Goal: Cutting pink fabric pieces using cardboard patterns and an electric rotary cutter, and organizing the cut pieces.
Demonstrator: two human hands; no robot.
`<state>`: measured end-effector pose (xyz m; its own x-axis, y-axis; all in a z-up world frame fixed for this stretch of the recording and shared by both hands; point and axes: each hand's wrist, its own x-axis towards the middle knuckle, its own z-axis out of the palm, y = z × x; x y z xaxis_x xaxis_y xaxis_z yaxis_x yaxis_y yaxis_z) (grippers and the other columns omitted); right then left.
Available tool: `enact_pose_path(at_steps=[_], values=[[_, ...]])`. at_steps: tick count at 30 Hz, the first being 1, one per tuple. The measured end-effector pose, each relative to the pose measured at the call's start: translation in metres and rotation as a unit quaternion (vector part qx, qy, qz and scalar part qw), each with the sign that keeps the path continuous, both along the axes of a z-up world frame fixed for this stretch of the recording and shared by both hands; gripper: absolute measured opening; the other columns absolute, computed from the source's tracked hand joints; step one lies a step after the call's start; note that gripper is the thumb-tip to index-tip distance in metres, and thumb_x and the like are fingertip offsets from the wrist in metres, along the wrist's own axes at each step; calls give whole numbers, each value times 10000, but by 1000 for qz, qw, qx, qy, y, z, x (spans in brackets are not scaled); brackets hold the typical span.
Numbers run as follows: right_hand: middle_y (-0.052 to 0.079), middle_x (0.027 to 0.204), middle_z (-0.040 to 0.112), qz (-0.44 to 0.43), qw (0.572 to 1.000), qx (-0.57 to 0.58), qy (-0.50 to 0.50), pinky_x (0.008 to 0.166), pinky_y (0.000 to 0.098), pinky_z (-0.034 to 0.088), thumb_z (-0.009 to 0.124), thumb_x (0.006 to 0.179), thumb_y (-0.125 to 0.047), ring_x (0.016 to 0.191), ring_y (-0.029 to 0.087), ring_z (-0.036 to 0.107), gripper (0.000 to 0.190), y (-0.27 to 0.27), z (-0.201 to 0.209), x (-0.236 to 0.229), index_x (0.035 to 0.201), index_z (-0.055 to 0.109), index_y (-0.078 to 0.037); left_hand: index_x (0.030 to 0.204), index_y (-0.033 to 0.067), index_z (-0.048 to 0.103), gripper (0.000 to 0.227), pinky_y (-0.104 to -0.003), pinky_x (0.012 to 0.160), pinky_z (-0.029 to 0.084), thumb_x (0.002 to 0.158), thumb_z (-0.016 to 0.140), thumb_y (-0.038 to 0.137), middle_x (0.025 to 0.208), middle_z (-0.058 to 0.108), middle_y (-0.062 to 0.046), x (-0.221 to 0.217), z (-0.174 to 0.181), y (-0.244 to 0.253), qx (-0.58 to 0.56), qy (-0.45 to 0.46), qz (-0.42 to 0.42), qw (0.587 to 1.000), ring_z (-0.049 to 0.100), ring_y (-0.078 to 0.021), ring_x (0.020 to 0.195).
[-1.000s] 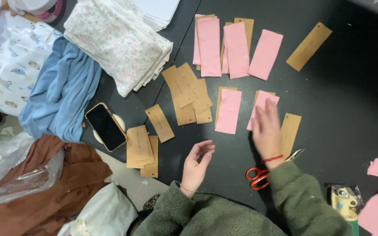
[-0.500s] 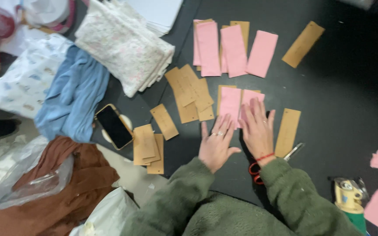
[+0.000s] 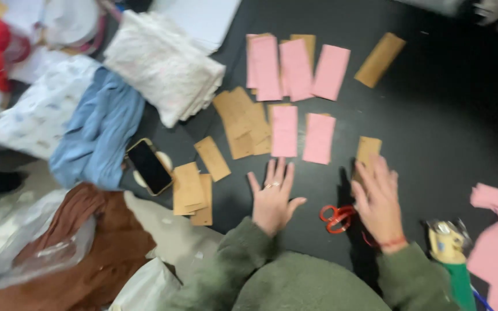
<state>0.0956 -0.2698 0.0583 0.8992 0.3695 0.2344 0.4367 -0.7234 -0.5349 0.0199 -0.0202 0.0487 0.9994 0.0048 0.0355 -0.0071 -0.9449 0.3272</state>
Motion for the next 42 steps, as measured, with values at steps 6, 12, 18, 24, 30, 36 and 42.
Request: enact_pose_path(at_steps=[6,12,18,24,30,36,42], values=[[280,1519,479,-216,970,-104,-37,1244,536,354,753,906,-282,1453,480,432,631,-178,-12,-112,1410,531,28,1484,105,475,659,-730,1114,213,903,713,306,1588,419,-140,-46,-17,-6,-129,-43,-73,988,366,-373,1475],[233,1326,657,-280,955,-95,-25,1048,442,479,837,808,-292,1220,372,601,776,-195,-34,-160,1464,553,11,1284,220,649,323,-565,1204,356,968,667,155,1374,664,21,-41,-31,-32,-194,-41,-152,968,579,-219,1373],[185,1119,626,-316,945,-76,-24,917,444,483,876,736,-287,1029,370,581,771,-156,-37,-169,1405,599,-23,1380,122,580,493,-636,1138,274,903,693,170,1559,425,-102,-4,-39,-99,-85,-79,-325,938,406,-303,1444],[204,1233,565,-317,948,-36,19,951,470,449,840,793,-340,1096,377,522,822,-78,-32,-169,1456,521,28,1472,17,472,689,-592,1175,294,811,646,104,1621,310,-121,-19,-41,-88,-49,-4,-300,953,357,-308,1476],[222,1407,530,-280,957,23,67,973,499,415,816,840,-311,1200,390,503,720,-49,-39,-154,1422,542,13,1490,41,458,642,-585,1154,318,876,636,100,1627,334,-137,-54,-49,-44,25,-19,-202,979,375,-324,1477],[115,1126,665,-294,945,-143,29,878,490,508,716,851,-120,1068,348,642,263,-211,-11,-144,1113,697,-116,1293,141,658,454,-605,1152,343,852,616,40,1536,500,-147,-73,-17,-54,-21,-135,-111,984,499,-348,1415],[130,1003,631,-172,930,-309,103,773,499,502,665,770,-40,936,357,640,341,-290,-50,-134,1102,605,-90,1210,89,696,279,-370,915,561,941,624,94,1195,722,-116,-24,65,-204,-337,-36,-159,927,706,-292,1032]])
